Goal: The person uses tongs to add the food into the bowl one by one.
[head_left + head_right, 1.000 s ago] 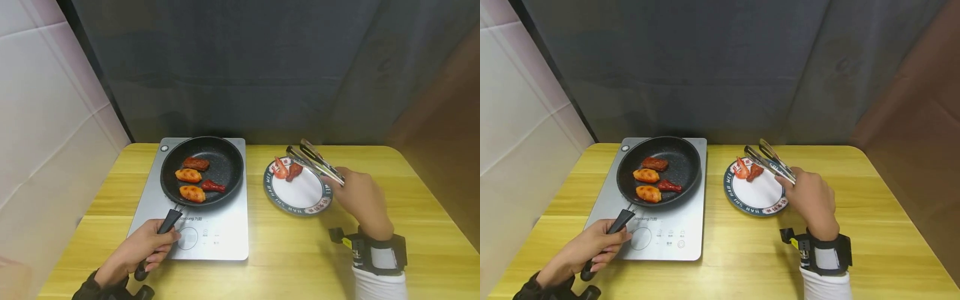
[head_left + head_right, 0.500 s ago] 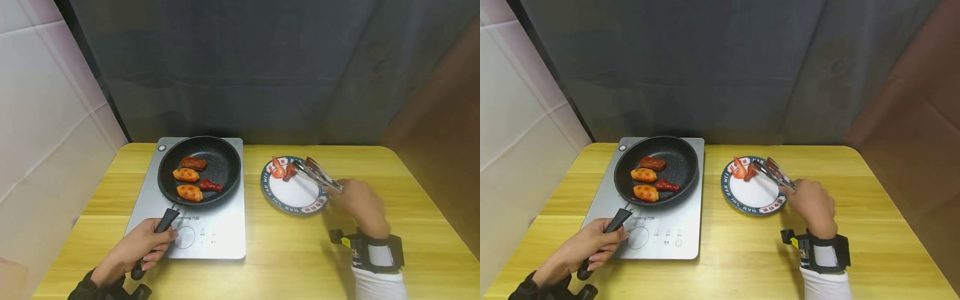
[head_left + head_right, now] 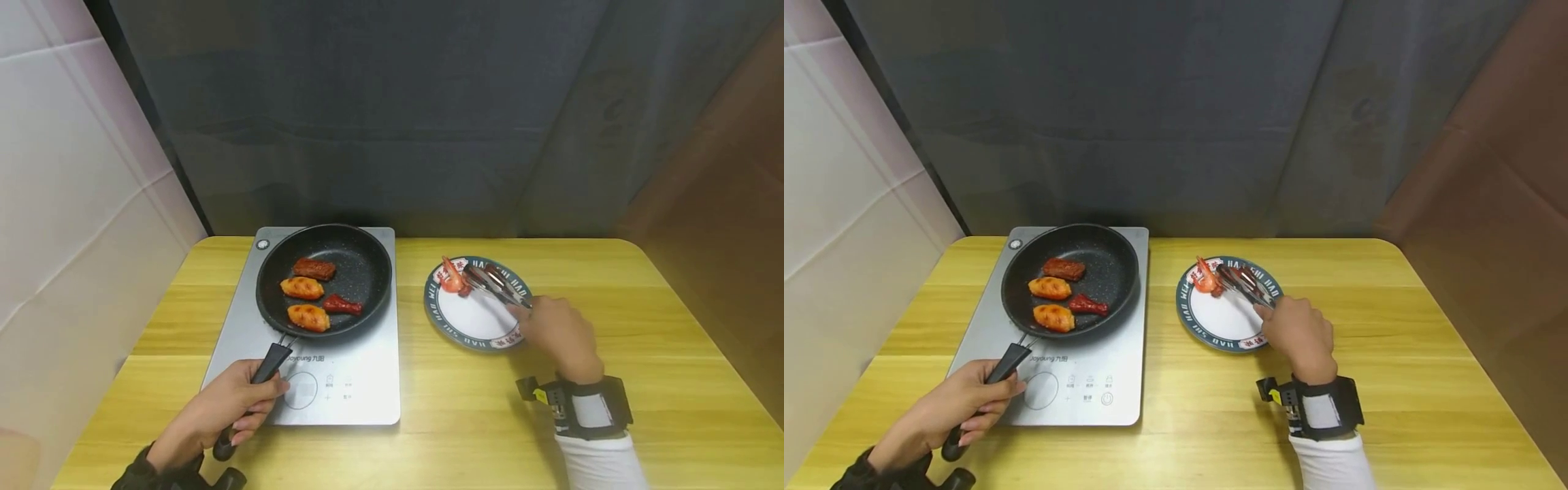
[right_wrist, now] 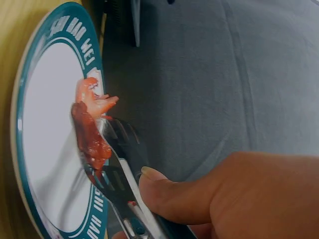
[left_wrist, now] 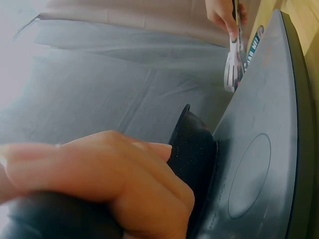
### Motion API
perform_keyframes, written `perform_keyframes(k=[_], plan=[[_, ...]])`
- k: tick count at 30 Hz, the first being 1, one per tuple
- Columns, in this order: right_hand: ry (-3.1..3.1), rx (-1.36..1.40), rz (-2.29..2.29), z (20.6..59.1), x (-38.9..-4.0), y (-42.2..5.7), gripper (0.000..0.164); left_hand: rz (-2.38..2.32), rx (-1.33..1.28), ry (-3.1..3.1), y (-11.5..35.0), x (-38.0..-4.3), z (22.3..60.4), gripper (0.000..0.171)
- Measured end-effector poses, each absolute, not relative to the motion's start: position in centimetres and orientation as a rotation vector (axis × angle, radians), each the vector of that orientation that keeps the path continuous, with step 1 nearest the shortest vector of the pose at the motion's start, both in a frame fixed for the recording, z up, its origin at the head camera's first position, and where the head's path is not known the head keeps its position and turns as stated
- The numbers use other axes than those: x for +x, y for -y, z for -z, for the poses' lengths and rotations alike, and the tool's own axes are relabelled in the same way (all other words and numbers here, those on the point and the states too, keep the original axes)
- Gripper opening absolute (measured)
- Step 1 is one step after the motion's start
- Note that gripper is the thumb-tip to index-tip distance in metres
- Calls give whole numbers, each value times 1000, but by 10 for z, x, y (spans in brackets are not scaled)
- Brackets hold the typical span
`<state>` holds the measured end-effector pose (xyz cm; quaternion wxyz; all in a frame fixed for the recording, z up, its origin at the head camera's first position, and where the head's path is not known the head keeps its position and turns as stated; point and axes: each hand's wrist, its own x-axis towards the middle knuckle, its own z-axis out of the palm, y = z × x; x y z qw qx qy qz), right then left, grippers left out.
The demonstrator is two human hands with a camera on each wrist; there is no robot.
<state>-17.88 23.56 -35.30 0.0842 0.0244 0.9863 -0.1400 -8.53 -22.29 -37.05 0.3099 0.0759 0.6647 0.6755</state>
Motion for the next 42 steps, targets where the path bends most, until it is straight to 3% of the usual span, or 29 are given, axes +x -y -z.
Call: perform_keyframes(k=[9, 30, 42], plan=[[-3048, -3, 392, 357, -179, -236, 40, -1783, 185, -1762, 221, -84, 370, 22], [-3150, -62, 415, 342, -174, -246, 46, -1796, 192, -1729, 223, -84, 369, 22], [-3339, -398, 306, 314, -162, -204, 34, -1807, 192, -1710, 221, -84, 371, 23]])
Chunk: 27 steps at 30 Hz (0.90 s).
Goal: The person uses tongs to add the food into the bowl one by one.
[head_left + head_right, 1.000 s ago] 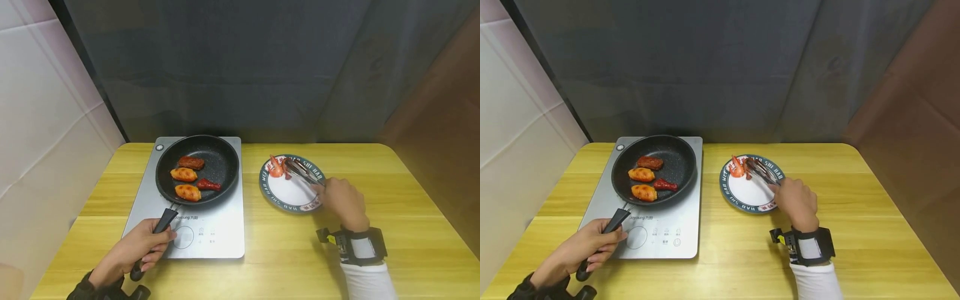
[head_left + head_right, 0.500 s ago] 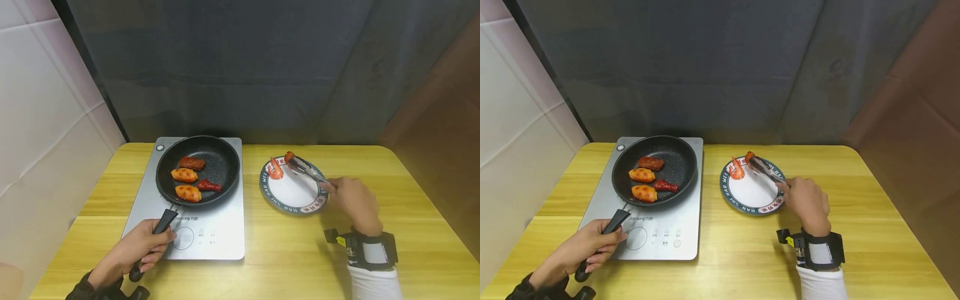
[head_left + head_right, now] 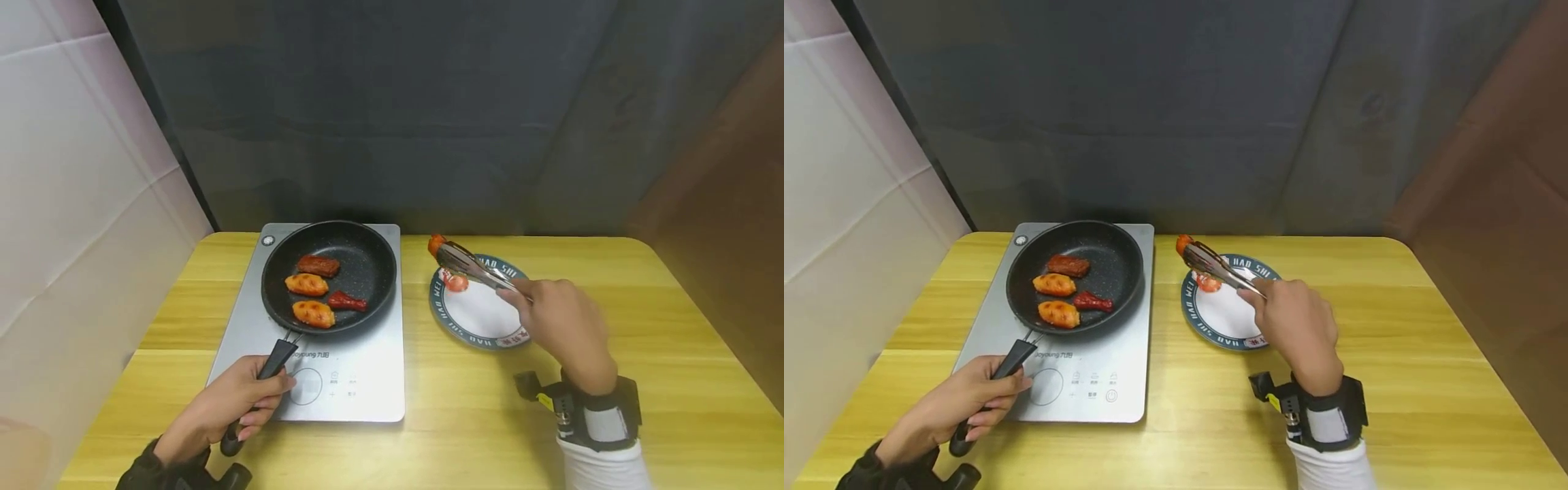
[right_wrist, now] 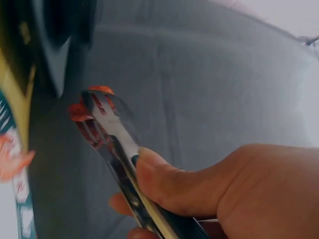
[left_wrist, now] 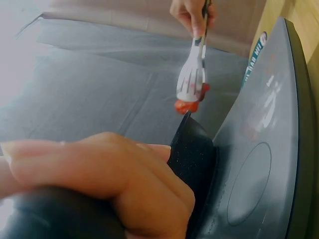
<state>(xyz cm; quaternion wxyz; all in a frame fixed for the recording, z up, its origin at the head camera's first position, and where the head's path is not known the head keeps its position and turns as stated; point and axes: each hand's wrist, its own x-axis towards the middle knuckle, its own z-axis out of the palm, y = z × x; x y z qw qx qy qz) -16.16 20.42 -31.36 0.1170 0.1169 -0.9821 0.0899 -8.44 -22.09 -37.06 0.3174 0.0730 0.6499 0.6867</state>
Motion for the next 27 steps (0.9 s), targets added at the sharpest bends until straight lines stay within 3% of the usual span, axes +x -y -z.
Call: perform_keyframes(k=[16, 27], plan=[[2752, 675, -120, 295, -164, -132, 24, -1803, 165, -1738, 220, -83, 369, 25], [2894, 720, -108, 292, -173, -104, 18, -1812, 147, -1710, 219, -83, 369, 24]])
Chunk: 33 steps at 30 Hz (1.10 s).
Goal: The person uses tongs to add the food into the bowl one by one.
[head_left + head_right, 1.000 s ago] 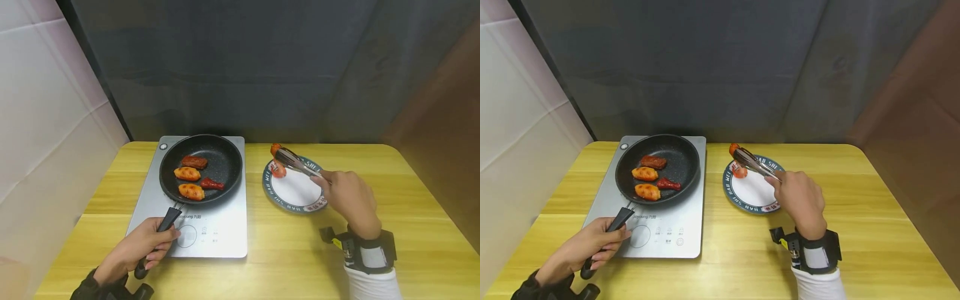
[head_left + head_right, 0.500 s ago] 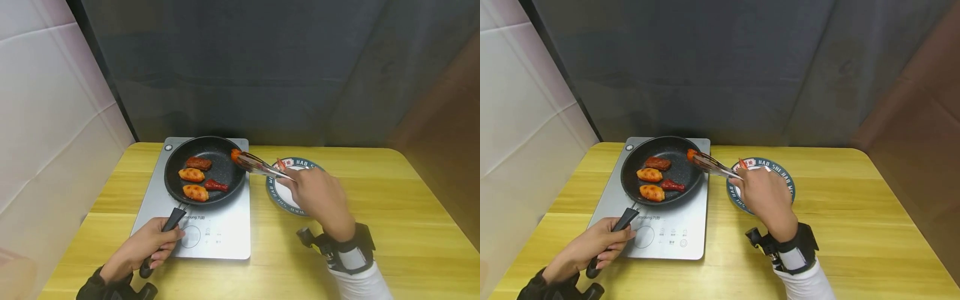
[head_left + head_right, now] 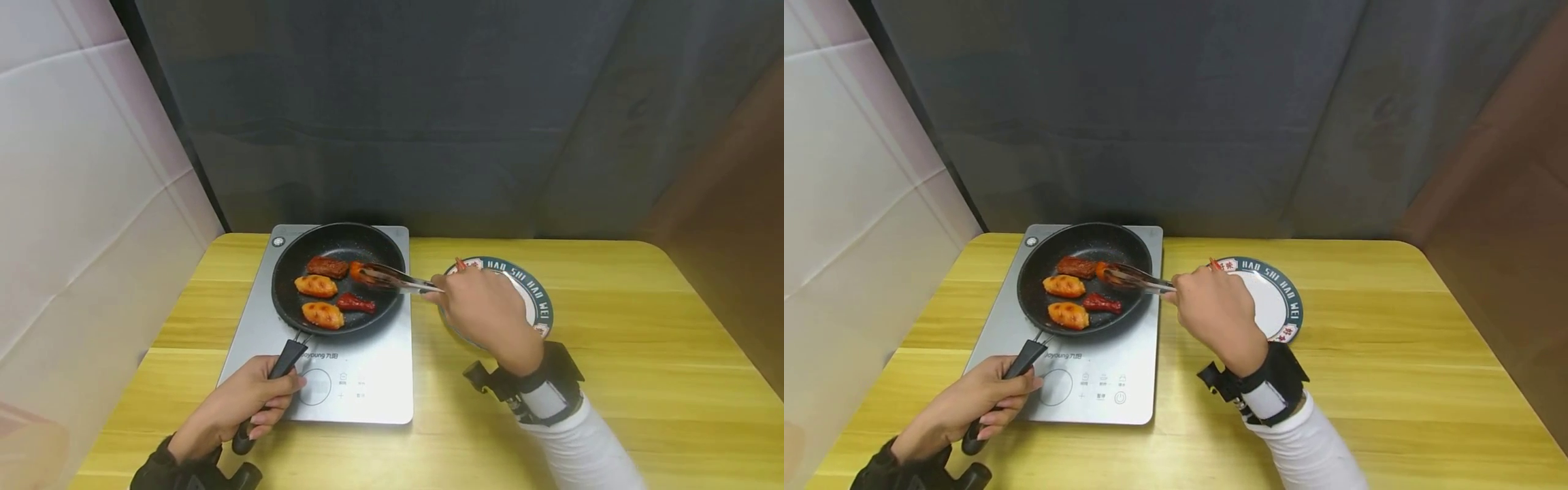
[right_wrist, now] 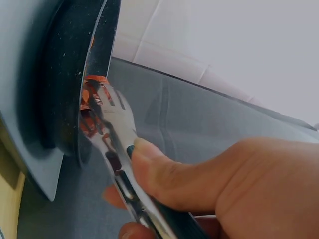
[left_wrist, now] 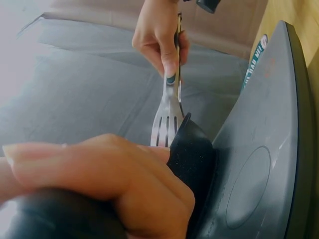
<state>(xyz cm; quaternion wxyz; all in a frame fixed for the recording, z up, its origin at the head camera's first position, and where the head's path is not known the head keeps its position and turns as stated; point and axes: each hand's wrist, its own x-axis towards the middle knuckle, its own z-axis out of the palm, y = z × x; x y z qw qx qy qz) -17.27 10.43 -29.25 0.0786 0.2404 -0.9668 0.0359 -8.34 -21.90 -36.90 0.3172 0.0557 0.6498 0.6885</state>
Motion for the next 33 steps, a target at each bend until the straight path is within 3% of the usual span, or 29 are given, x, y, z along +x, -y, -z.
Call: perform_keyframes(k=[33], plan=[[3050, 742, 13, 274, -189, -74, 34, -1810, 137, -1708, 219, -83, 368, 25]])
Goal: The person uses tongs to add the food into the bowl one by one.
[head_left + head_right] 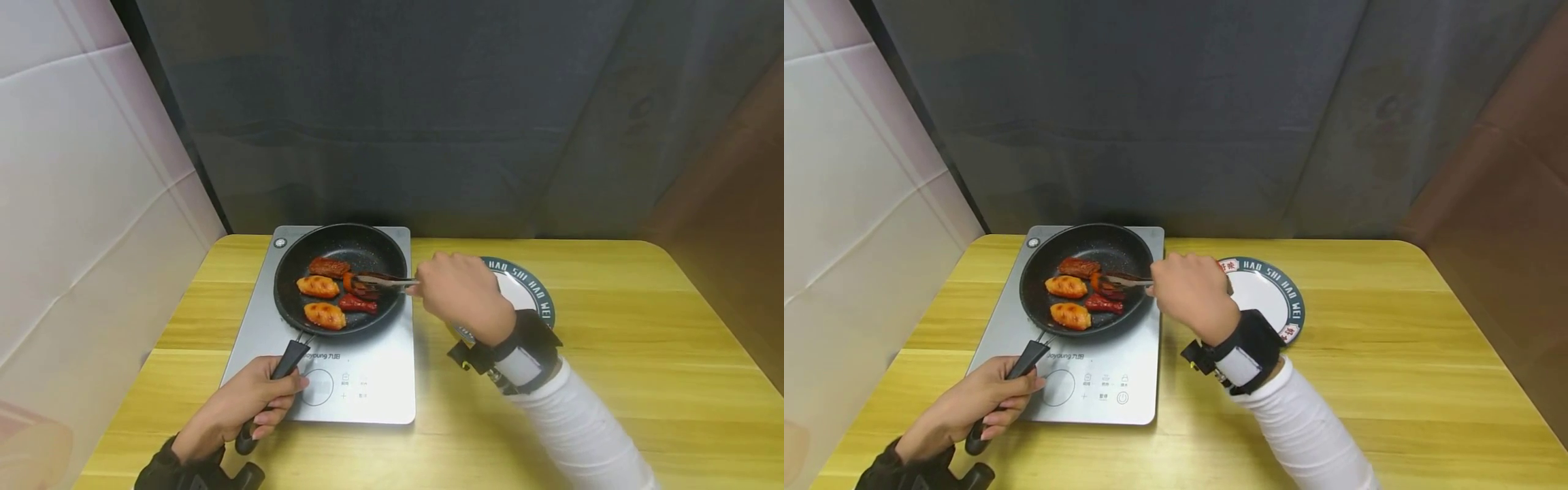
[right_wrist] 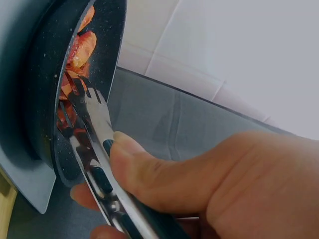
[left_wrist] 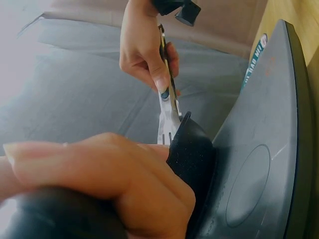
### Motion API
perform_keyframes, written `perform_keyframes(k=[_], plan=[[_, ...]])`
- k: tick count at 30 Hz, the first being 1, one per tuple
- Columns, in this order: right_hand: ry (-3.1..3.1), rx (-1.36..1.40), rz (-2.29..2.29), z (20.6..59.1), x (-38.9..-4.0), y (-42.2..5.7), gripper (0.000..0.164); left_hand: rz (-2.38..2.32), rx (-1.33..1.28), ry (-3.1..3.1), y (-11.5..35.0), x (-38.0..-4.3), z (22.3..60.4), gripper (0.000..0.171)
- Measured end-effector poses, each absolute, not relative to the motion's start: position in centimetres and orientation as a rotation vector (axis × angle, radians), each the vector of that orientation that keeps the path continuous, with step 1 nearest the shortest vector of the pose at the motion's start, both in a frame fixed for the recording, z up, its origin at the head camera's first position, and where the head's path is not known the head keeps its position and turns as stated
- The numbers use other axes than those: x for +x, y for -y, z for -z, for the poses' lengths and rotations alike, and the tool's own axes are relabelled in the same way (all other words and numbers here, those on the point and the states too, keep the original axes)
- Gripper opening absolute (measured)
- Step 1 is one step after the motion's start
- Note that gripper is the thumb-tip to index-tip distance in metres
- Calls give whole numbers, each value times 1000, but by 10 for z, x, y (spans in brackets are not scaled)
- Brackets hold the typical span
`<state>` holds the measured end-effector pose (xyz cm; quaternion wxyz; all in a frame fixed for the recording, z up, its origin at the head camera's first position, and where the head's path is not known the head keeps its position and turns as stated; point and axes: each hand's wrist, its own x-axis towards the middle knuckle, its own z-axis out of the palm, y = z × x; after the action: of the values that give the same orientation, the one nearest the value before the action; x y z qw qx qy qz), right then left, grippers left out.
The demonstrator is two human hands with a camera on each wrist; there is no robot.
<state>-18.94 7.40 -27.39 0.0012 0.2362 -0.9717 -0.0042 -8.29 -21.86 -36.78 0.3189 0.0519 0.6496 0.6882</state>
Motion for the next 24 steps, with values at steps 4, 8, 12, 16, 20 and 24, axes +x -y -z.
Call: perform_keyframes(k=[4, 8, 12, 16, 20, 24], plan=[[3068, 771, -3, 273, -195, -74, 36, -1809, 142, -1711, 219, -83, 368, 25], [3082, 779, 1, 270, -200, -74, 36, -1805, 157, -1718, 220, -83, 369, 27], [3117, 769, -5, 268, -202, -75, 38, -1804, 154, -1726, 219, -83, 370, 27], [3136, 757, 5, 266, -203, -76, 39, -1804, 145, -1731, 219, -84, 370, 27], [3143, 732, 14, 265, -203, -77, 38, -1805, 145, -1730, 219, -84, 371, 27], [3121, 710, 20, 263, -203, -78, 35, -1807, 147, -1726, 220, -84, 371, 28]])
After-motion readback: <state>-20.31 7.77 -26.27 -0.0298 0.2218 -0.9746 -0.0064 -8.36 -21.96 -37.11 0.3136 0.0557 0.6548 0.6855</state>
